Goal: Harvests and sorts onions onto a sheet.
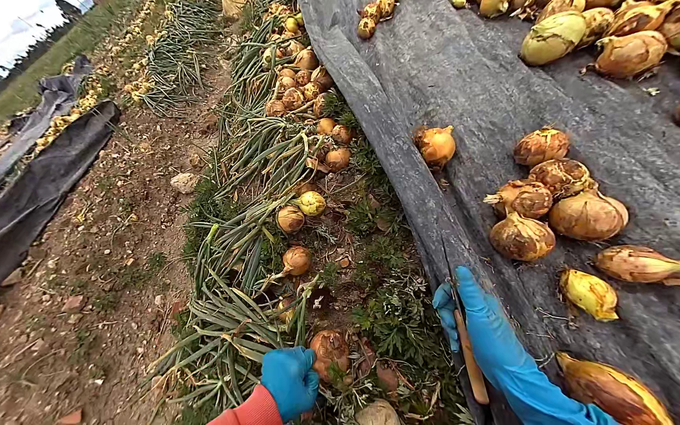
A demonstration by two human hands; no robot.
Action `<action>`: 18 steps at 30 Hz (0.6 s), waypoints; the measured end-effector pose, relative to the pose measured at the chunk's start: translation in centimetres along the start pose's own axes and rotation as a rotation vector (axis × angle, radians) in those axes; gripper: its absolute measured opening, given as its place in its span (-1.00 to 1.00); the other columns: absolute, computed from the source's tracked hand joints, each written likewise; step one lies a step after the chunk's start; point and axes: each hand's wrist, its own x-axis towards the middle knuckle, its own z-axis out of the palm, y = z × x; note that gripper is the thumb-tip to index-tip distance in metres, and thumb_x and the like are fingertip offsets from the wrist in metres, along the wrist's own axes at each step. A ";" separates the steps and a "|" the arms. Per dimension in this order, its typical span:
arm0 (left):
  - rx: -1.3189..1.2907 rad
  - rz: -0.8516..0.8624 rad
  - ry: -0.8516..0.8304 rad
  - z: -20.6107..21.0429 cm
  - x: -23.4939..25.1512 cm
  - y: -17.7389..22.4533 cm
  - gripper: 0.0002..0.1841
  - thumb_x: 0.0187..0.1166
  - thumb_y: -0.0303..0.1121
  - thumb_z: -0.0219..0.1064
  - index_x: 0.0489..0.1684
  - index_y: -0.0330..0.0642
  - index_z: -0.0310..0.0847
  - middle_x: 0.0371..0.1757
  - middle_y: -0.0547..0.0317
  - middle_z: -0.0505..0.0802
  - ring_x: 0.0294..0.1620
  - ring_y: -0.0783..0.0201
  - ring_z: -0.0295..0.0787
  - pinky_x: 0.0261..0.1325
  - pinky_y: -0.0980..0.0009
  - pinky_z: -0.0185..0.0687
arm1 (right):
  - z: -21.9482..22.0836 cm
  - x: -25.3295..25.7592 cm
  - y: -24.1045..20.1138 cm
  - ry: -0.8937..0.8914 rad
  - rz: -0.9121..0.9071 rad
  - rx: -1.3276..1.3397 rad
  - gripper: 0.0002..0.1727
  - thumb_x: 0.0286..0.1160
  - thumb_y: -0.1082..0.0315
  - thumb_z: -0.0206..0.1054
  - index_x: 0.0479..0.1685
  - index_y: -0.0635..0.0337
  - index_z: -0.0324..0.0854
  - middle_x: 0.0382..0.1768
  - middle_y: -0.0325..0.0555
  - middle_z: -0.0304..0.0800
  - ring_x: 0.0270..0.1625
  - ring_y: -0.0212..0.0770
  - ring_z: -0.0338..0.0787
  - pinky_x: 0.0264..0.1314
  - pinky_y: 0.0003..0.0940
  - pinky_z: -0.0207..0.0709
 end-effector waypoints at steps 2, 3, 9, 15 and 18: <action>-0.145 -0.033 0.104 2.6 -3.7 -1.4 -0.73 0.43 -0.39 0.21 -0.35 -0.43 0.79 -0.30 -0.26 0.89 -0.21 -0.25 0.91 -0.19 -0.27 0.71 | 0.2 0.0 0.2 -0.021 0.015 -0.066 -0.29 0.86 -0.20 -0.30 -0.48 0.04 0.56 -0.83 -0.35 0.37 -0.85 -0.40 0.38 -0.82 -0.51 0.35; -0.193 -0.147 0.007 2.7 -4.2 -2.0 -0.69 0.53 -0.40 0.17 -0.15 -0.45 0.81 -0.14 -0.30 0.90 -0.04 -0.27 0.90 0.03 -0.30 0.68 | 0.4 0.0 0.3 -0.028 0.019 -0.111 -0.32 0.86 -0.19 -0.24 -0.45 0.05 0.59 -0.82 -0.34 0.37 -0.84 -0.39 0.38 -0.81 -0.49 0.35; -0.032 -0.553 -0.244 -0.6 -2.7 1.2 -0.33 0.62 -0.26 0.25 0.78 -0.20 0.28 0.72 -0.15 0.50 0.44 -0.18 0.72 0.39 -0.16 0.63 | 2.0 -1.7 0.1 -0.115 0.274 -0.235 -0.65 0.71 0.04 0.29 0.08 0.16 0.56 -0.59 -0.22 0.48 -0.73 -0.35 0.43 -0.74 -0.48 0.36; 0.017 -0.313 -0.406 -3.0 1.2 3.0 0.18 0.31 -0.01 0.59 0.92 -0.29 -0.16 0.71 -0.32 0.43 0.64 -0.28 0.47 0.58 -0.19 0.47 | 3.0 -2.4 0.3 -0.122 0.279 -0.193 -0.78 0.61 0.22 0.41 -0.14 0.18 0.55 -0.50 -0.20 0.54 -0.61 -0.34 0.52 -0.55 -0.48 0.48; -0.172 -0.392 -0.394 -2.2 3.7 1.7 0.01 0.35 0.01 0.55 0.84 -0.19 0.13 0.53 -0.25 0.66 0.53 -0.20 0.63 0.53 -0.23 0.49 | 4.1 -3.6 1.4 -0.339 0.207 -0.369 -0.61 0.50 0.01 0.43 -0.02 0.13 0.54 -0.33 -0.18 0.60 -0.45 -0.29 0.64 -0.36 -0.34 0.59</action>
